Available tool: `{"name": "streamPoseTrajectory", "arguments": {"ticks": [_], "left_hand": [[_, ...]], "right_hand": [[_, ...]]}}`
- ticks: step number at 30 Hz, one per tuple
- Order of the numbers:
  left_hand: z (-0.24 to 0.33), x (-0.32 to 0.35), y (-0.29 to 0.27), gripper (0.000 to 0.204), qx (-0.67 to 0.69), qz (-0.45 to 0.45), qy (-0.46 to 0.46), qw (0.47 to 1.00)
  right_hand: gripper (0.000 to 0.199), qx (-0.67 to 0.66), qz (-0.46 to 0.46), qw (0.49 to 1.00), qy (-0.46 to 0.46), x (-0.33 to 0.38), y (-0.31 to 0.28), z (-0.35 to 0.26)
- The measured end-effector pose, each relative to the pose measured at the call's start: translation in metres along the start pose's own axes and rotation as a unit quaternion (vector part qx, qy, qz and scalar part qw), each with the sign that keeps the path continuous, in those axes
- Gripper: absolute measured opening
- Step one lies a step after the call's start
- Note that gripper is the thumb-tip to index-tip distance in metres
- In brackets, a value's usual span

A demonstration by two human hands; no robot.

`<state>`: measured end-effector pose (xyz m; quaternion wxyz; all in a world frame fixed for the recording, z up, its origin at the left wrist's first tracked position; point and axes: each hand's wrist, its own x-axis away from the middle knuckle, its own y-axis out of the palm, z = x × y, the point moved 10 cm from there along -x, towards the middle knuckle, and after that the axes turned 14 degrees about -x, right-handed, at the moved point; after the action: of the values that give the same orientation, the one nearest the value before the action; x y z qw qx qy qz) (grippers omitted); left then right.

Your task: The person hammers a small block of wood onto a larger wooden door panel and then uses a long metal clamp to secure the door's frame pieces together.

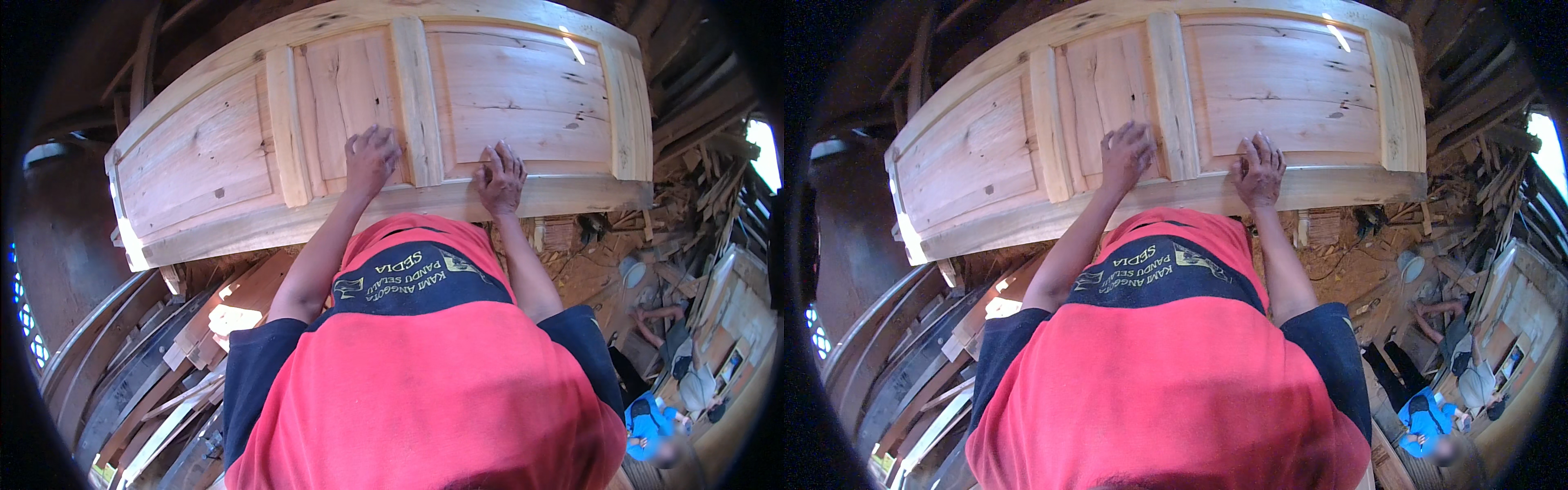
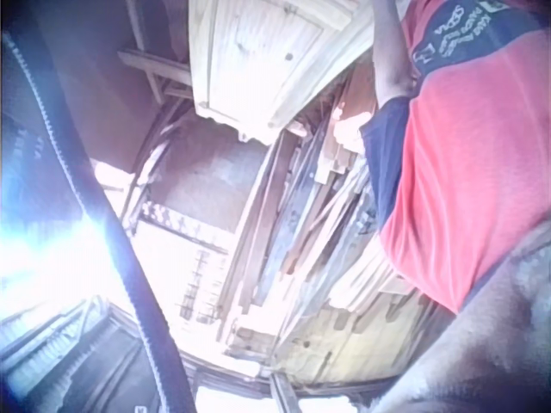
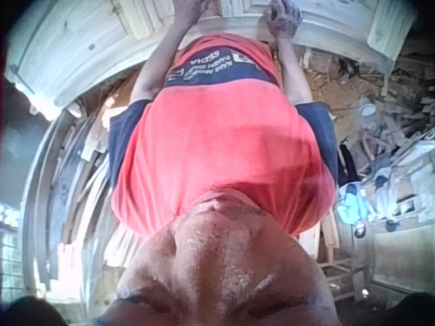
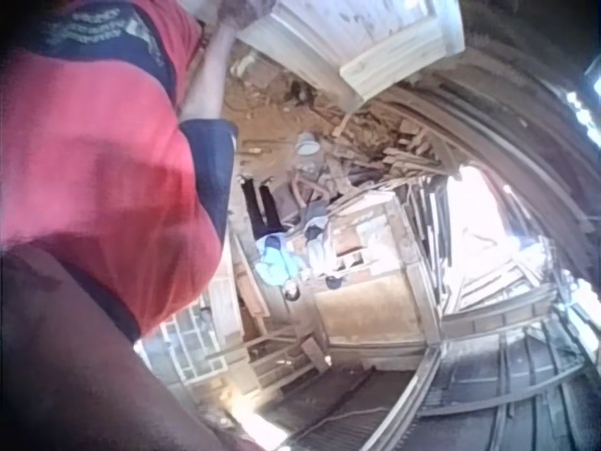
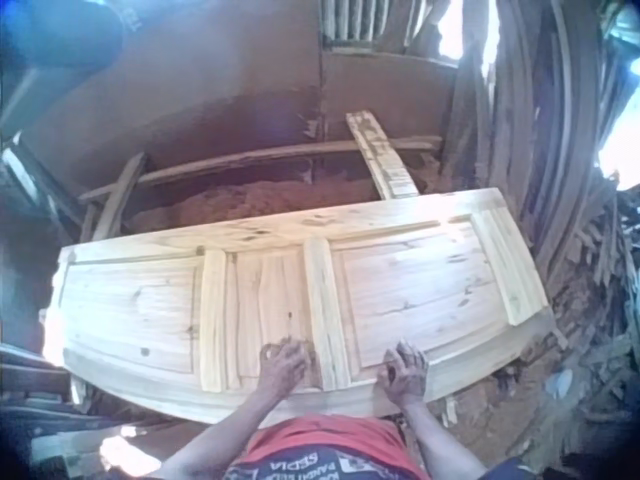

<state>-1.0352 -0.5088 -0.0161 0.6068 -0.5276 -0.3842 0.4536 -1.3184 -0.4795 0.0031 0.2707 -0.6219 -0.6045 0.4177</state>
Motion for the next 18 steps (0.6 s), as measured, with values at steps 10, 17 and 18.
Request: {"name": "streamPoseTrajectory", "arguments": {"ticks": [10,17,18], "left_hand": [[-0.119,0.068,-0.032,0.041,-0.077,0.049,-0.226,0.970],[-0.087,0.146,-0.022,0.056,-0.212,-0.069,-0.172,0.959],[-0.084,0.149,-0.016,0.057,-0.210,-0.108,-0.201,0.951]], "right_hand": [[0.050,0.011,0.003,1.000,0.000,0.002,0.001,0.002],[0.050,0.006,0.010,1.000,-0.004,0.001,-0.001,0.002],[0.050,0.010,0.014,1.000,0.004,0.003,-0.002,0.005]]}}
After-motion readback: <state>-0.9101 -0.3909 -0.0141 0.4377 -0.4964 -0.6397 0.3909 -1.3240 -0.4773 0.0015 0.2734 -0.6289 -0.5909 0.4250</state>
